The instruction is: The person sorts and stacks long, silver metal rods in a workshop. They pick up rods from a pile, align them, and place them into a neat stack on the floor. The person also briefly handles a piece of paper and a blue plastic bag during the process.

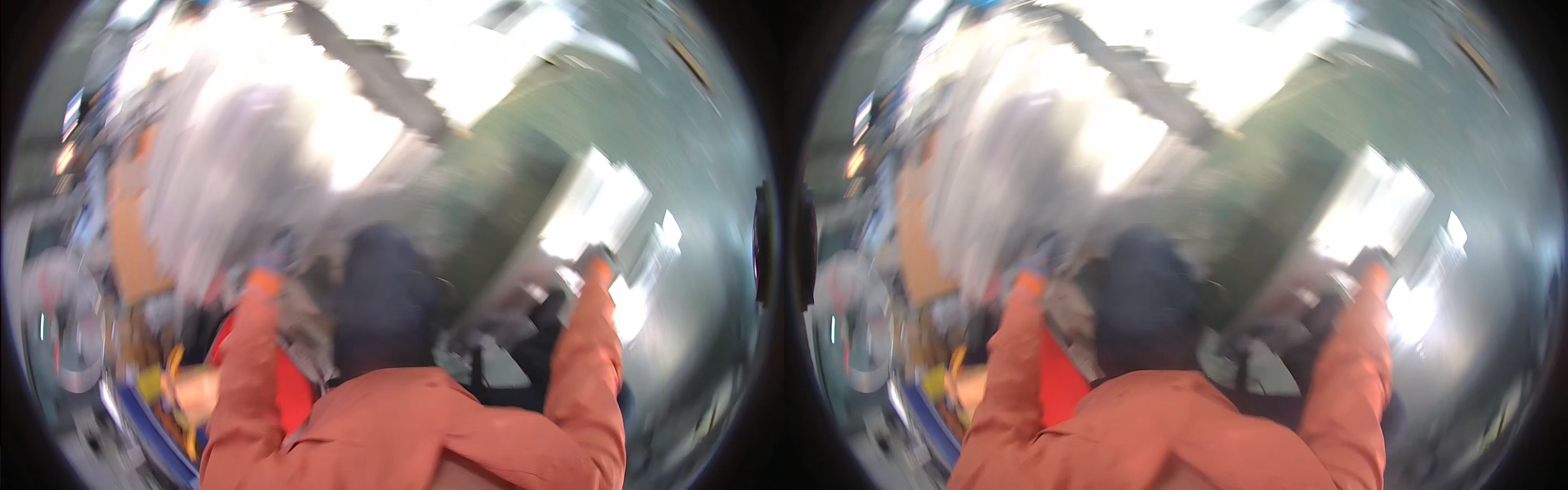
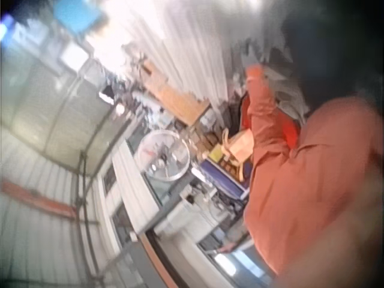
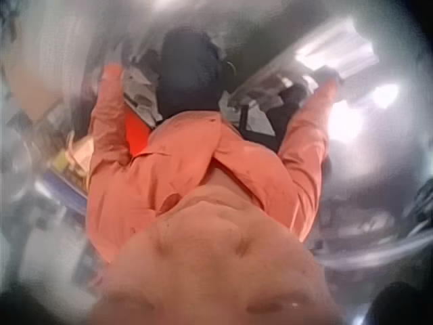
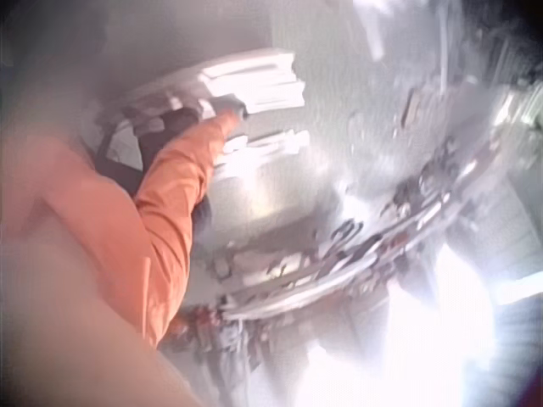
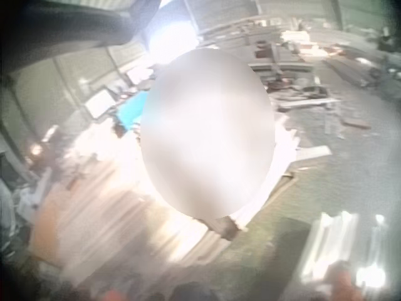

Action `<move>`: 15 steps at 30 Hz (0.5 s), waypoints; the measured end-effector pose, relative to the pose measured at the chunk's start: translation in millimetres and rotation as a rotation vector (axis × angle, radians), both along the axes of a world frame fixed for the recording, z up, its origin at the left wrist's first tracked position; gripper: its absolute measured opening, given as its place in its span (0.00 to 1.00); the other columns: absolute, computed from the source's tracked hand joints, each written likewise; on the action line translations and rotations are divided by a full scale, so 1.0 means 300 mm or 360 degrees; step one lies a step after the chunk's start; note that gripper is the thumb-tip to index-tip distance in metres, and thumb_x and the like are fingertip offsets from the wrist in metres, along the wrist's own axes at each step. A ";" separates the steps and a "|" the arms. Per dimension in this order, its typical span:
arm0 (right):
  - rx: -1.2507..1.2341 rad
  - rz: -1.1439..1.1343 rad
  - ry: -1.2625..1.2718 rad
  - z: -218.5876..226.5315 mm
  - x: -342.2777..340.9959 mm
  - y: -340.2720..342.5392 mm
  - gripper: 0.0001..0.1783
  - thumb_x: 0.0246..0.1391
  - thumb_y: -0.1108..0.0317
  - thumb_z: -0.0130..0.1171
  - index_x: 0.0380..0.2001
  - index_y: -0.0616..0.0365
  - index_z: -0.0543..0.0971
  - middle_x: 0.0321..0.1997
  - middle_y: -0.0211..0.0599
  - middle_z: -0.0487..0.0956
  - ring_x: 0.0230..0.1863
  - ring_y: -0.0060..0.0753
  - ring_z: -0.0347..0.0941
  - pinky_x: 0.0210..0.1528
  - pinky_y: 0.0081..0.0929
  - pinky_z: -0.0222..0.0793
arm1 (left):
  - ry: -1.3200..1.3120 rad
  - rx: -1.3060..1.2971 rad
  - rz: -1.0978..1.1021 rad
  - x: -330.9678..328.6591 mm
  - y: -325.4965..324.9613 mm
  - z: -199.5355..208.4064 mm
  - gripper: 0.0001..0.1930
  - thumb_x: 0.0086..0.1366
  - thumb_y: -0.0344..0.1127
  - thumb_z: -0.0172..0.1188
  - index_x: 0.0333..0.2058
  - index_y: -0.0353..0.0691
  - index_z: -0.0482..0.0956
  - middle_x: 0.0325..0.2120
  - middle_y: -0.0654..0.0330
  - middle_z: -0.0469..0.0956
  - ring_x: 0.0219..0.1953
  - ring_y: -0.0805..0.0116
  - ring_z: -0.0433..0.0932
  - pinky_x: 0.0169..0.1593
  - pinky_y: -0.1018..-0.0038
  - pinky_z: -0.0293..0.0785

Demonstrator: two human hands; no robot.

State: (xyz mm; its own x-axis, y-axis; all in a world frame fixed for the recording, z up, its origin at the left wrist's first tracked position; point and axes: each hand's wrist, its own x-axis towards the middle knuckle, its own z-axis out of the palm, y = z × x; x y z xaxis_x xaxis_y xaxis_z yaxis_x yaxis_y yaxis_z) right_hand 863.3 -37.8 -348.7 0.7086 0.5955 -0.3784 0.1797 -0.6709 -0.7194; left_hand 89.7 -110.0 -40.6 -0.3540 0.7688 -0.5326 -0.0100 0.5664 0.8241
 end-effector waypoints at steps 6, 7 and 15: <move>0.0161 -0.0250 0.0176 -0.035 0.109 0.076 0.28 0.54 0.55 0.63 0.57 0.51 0.73 0.53 0.34 0.78 0.52 0.36 0.74 0.48 0.37 0.73 | 0.1903 0.0277 -0.0030 -0.217 0.038 0.281 0.28 0.57 0.35 0.65 0.57 0.40 0.70 0.51 0.52 0.77 0.51 0.54 0.77 0.56 0.67 0.71; 0.0189 -0.0271 0.0157 -0.018 0.143 0.099 0.28 0.55 0.55 0.63 0.57 0.50 0.72 0.54 0.34 0.78 0.53 0.36 0.74 0.48 0.38 0.73 | 0.2123 0.0209 0.0105 -0.277 0.045 0.320 0.32 0.56 0.38 0.66 0.59 0.41 0.68 0.54 0.52 0.74 0.54 0.53 0.74 0.57 0.65 0.70; 0.0784 -0.0518 -0.0206 0.501 0.664 0.374 0.32 0.58 0.53 0.60 0.63 0.47 0.66 0.60 0.34 0.74 0.59 0.39 0.71 0.49 0.41 0.73 | 0.2635 -0.0438 0.0149 -0.878 0.448 0.378 0.36 0.59 0.50 0.60 0.65 0.52 0.62 0.66 0.53 0.59 0.68 0.51 0.57 0.68 0.59 0.58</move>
State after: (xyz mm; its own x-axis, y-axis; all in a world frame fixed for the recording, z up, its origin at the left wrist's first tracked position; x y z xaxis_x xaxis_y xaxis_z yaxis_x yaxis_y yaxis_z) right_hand 1062.5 74.5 -198.4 0.9058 0.4236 -0.0115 0.1281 -0.2996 -0.9454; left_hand -173.6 24.3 72.9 -0.6676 0.6682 0.3285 0.6667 0.7328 -0.1356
